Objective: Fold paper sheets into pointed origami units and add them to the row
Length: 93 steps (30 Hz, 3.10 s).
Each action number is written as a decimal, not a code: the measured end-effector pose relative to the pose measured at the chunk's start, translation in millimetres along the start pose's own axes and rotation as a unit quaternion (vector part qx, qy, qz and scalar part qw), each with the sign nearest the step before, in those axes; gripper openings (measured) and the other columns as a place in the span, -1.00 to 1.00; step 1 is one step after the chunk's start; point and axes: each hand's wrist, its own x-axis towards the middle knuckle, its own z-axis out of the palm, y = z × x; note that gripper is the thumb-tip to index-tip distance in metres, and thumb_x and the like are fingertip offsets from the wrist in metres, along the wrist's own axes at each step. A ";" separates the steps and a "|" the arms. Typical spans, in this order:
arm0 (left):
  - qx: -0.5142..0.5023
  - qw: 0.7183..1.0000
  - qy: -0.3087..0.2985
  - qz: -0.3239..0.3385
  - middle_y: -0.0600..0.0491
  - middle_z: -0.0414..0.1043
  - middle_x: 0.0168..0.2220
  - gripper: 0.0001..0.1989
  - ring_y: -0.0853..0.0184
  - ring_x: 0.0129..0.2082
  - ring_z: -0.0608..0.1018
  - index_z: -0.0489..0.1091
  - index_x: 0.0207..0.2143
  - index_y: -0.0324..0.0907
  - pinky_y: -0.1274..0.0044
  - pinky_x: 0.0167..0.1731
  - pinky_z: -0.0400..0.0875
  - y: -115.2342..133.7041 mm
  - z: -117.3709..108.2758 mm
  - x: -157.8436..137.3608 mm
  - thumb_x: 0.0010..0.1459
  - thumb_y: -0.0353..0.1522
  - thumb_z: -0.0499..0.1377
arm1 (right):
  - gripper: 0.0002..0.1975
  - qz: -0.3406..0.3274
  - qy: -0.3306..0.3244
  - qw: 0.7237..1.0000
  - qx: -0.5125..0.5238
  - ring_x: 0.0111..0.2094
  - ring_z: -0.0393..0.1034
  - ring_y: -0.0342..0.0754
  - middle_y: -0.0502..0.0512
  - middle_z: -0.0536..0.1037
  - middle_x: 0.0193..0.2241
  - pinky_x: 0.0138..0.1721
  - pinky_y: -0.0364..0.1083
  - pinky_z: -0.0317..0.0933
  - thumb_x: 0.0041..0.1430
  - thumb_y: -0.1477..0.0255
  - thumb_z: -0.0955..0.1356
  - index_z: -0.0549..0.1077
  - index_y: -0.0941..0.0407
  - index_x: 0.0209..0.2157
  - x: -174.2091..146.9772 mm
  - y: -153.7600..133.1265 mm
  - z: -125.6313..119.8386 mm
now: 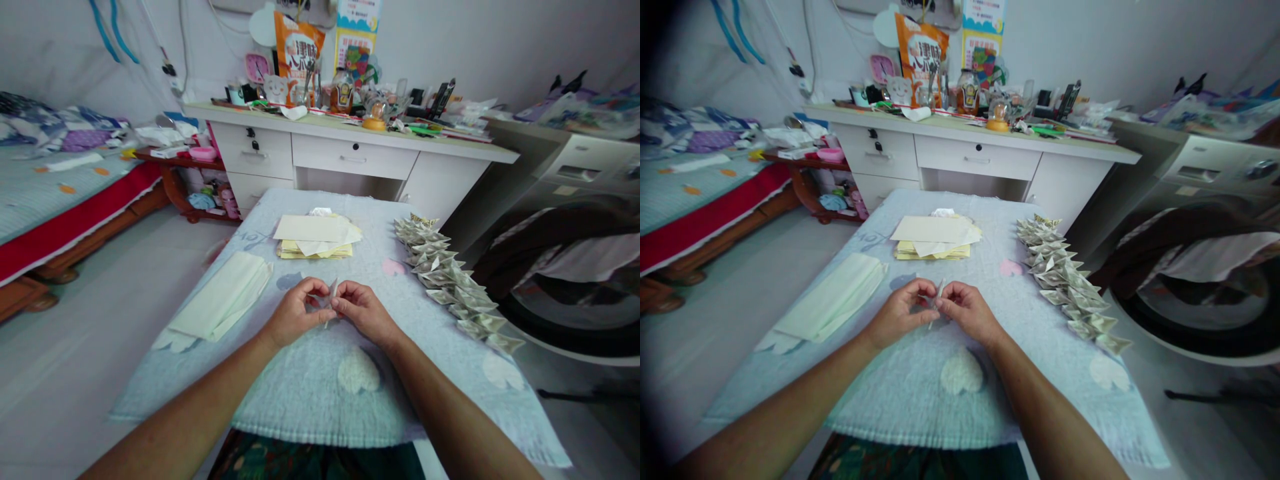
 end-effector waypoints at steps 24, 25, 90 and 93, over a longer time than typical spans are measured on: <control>-0.125 0.987 0.063 -0.078 0.04 0.51 -0.29 -0.72 0.39 -0.44 0.51 0.38 -0.18 -0.22 0.61 -0.49 0.37 -5.6 5.0 7.0 -0.01 -0.48 0.12 | -0.60 -0.134 0.038 0.955 -0.264 -0.42 0.24 -0.16 -0.05 0.32 -0.39 -0.34 -0.17 0.17 0.09 0.56 0.25 0.24 0.06 0.00 -6.2 3.9 3.5; -0.111 0.989 0.068 -0.071 0.04 0.51 -0.30 -0.71 0.39 -0.43 0.51 0.38 -0.18 -0.22 0.61 -0.48 0.37 -5.7 5.1 6.6 -0.02 -0.49 0.11 | -0.60 -0.136 0.040 0.950 -0.277 -0.41 0.24 -0.16 -0.04 0.32 -0.37 -0.35 -0.16 0.18 0.08 0.54 0.27 0.24 0.06 -0.01 -6.8 3.2 4.1; -0.075 0.996 0.001 -0.049 0.15 0.34 -0.45 -0.83 0.44 -0.45 0.41 0.28 -0.23 -0.18 0.62 -0.43 0.27 -4.5 7.4 -2.0 0.11 -0.36 0.16 | -0.84 -0.039 0.047 0.982 -0.179 -0.53 0.15 -0.18 -0.07 0.31 -0.55 -0.48 -0.18 0.06 0.18 0.31 0.31 0.38 0.12 -0.36 0.7 7.6 0.5; -0.025 0.999 0.016 -0.030 0.14 0.34 -0.46 -0.93 0.42 -0.44 0.41 0.33 -0.31 -0.18 0.61 -0.40 0.27 -7.8 6.8 -1.2 0.13 -0.38 0.12 | -0.82 -0.059 0.084 0.974 -0.203 -0.49 0.22 -0.16 -0.08 0.34 -0.48 -0.45 -0.17 0.12 0.16 0.39 0.31 0.30 0.09 -0.18 0.7 9.0 0.6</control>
